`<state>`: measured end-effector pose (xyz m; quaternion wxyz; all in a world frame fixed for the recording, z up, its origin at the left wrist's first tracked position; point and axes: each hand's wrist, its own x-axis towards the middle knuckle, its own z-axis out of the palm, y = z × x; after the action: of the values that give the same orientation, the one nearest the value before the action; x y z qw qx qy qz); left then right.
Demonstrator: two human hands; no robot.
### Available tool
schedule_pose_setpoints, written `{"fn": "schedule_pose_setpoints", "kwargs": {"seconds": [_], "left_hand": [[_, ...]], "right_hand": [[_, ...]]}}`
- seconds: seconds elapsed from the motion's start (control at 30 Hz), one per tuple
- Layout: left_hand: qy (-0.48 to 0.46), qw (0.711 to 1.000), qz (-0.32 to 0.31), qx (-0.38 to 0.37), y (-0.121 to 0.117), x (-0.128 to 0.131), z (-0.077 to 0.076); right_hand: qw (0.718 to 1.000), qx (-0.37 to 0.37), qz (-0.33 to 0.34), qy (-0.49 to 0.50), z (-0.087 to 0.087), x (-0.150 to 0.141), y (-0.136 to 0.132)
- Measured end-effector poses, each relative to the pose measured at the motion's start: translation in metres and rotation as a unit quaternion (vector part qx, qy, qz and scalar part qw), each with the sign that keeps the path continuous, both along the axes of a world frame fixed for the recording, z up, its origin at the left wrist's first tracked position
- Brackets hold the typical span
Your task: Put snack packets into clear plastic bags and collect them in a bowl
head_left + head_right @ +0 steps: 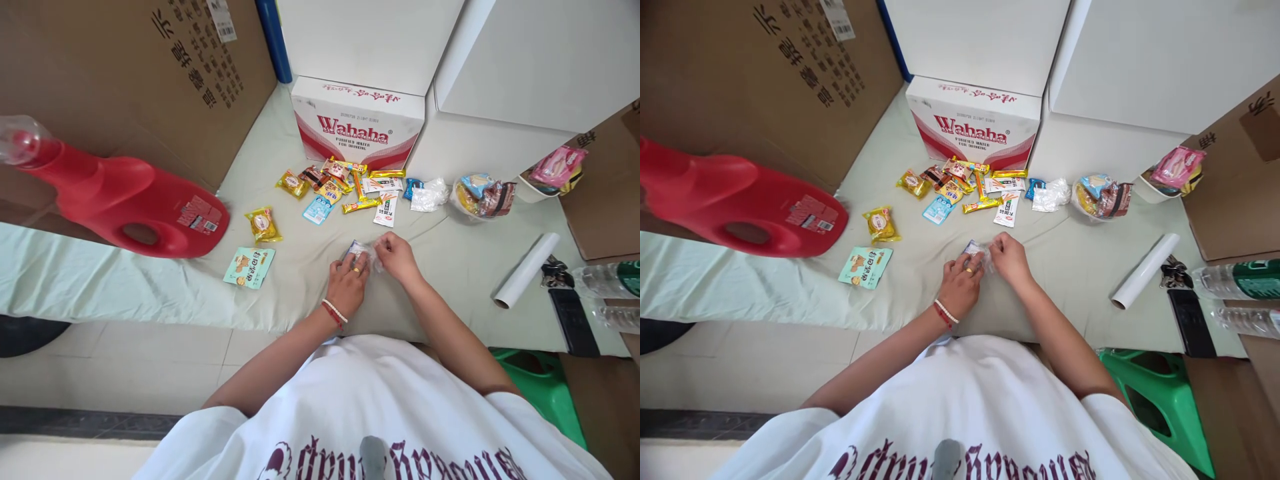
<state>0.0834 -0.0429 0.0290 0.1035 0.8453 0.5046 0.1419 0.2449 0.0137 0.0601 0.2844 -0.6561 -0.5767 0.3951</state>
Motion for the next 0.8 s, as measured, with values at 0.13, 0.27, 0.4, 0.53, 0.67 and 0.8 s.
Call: {"fn": "schedule_pose_setpoints", "kwargs": {"seconds": [0.13, 0.27, 0.4, 0.53, 0.67, 0.8], "left_hand": [[-0.055, 0.998, 0.01, -0.006, 0.0, -0.001, -0.004], [-0.216, 0.972, 0.087, 0.007, 0.005, -0.025, -0.01], [-0.207, 0.944, 0.259, 0.002, 0.018, -0.032, -0.02], [-0.195, 0.952, 0.225, -0.069, 0.027, -0.014, -0.019], [-0.241, 0.959, 0.147, 0.001, 0.016, 0.004, -0.007], [-0.322, 0.946, 0.013, -0.017, -0.001, 0.013, -0.003]], "right_hand": [[0.998, 0.016, 0.019, -0.05, -0.009, -0.035, 0.025], [0.994, 0.042, 0.05, -0.086, -0.015, -0.045, 0.025], [0.992, 0.072, 0.068, -0.074, -0.017, -0.041, 0.018], [0.993, 0.086, 0.068, -0.048, -0.014, -0.036, 0.005], [0.998, 0.051, 0.038, 0.03, -0.013, -0.021, -0.019], [0.991, -0.012, -0.03, 0.128, -0.026, 0.001, -0.043]]}}
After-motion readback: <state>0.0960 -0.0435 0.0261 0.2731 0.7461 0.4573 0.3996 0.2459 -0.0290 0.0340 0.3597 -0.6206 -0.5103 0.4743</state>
